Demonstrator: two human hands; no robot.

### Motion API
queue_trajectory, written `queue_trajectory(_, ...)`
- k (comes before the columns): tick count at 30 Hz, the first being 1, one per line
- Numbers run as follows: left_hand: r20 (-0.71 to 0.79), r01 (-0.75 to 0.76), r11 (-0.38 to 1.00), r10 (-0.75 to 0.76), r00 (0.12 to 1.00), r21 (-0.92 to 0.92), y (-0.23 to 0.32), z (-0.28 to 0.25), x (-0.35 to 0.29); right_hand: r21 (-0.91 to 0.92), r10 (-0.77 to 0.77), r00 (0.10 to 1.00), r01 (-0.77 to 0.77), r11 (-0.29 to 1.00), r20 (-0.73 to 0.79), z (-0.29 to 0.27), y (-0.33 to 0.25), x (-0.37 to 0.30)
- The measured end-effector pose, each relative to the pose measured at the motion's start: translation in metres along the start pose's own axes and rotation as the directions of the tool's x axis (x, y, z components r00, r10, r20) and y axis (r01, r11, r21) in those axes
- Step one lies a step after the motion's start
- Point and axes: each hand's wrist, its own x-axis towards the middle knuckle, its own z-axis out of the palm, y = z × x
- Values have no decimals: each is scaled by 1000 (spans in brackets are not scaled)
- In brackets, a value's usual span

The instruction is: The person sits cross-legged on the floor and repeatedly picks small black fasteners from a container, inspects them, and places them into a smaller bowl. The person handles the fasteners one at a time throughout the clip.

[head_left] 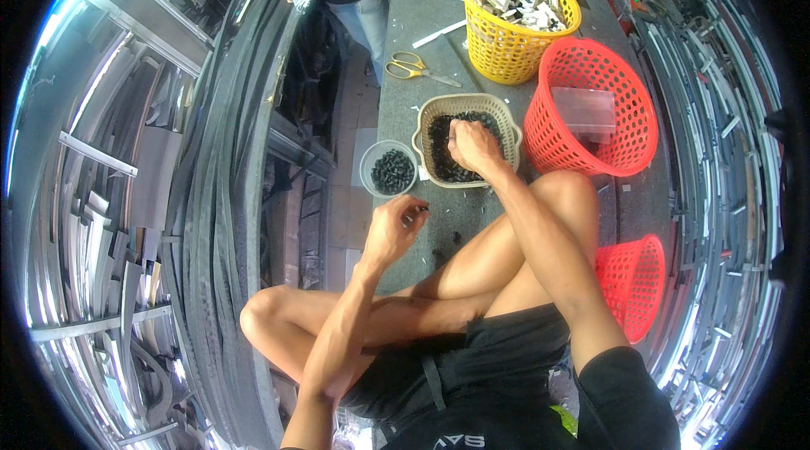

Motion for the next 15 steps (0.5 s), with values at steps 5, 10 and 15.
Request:
queue_trajectory(5,-2,19,1000,-19,1000,10,0,-1,0,54,-9,1000,9,999,14,7,1,1)
queue_trajectory(10,-12,52,999,-53,999,-7,-1,-2,1,17,-4,1000,3,1000,31,4,-3,-1)
queue_trajectory(15,-56,149,915,-183,982,-375,4,-9,2,145,-95,994,102,984,-58,-15,-21,-9)
